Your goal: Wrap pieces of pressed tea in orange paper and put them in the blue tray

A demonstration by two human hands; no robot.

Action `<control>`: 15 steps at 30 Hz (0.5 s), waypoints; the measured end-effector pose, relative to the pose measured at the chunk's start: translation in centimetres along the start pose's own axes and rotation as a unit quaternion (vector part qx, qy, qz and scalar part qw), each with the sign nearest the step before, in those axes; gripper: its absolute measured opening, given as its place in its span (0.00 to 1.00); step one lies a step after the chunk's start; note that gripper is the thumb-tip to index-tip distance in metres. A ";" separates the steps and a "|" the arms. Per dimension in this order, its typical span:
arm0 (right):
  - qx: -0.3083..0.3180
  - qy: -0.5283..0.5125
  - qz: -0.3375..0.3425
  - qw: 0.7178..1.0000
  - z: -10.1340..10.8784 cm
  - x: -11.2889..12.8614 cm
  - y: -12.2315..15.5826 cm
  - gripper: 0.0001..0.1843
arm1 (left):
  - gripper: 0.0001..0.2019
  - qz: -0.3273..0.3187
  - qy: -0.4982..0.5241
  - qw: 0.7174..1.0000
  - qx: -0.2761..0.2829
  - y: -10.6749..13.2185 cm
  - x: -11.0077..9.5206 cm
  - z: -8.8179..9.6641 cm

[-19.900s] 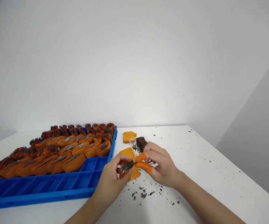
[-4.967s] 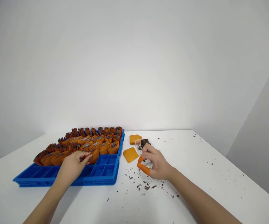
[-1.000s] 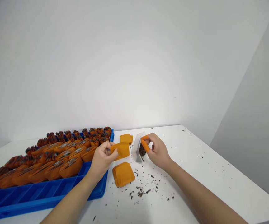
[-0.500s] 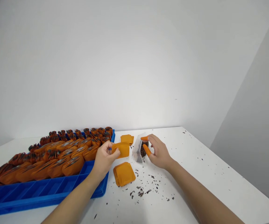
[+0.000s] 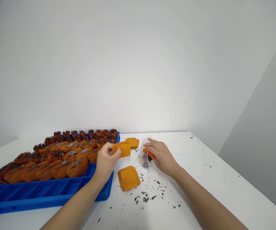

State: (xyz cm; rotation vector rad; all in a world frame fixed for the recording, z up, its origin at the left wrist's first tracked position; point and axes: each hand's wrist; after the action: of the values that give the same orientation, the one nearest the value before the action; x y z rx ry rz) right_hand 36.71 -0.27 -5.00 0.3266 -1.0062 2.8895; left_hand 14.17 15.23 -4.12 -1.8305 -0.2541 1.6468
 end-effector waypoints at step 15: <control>0.095 0.110 0.038 0.989 2.8 0.2 -0.2 0.36 | 0.10 0.008 0.001 1.000 -0.019 0.0 -0.3 0.1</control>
State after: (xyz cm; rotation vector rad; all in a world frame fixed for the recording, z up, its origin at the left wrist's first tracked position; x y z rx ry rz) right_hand 37.05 -1.87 -2.68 -0.0231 -0.7248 3.0106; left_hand 14.01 15.06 -3.85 -1.8667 -0.2723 1.6618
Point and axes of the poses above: each hand's wrist, its own y-axis away from the middle knuckle, its own z-axis out of the back of the hand, x = y × z, and after that the axes turned 13 degrees about -z, right-handed
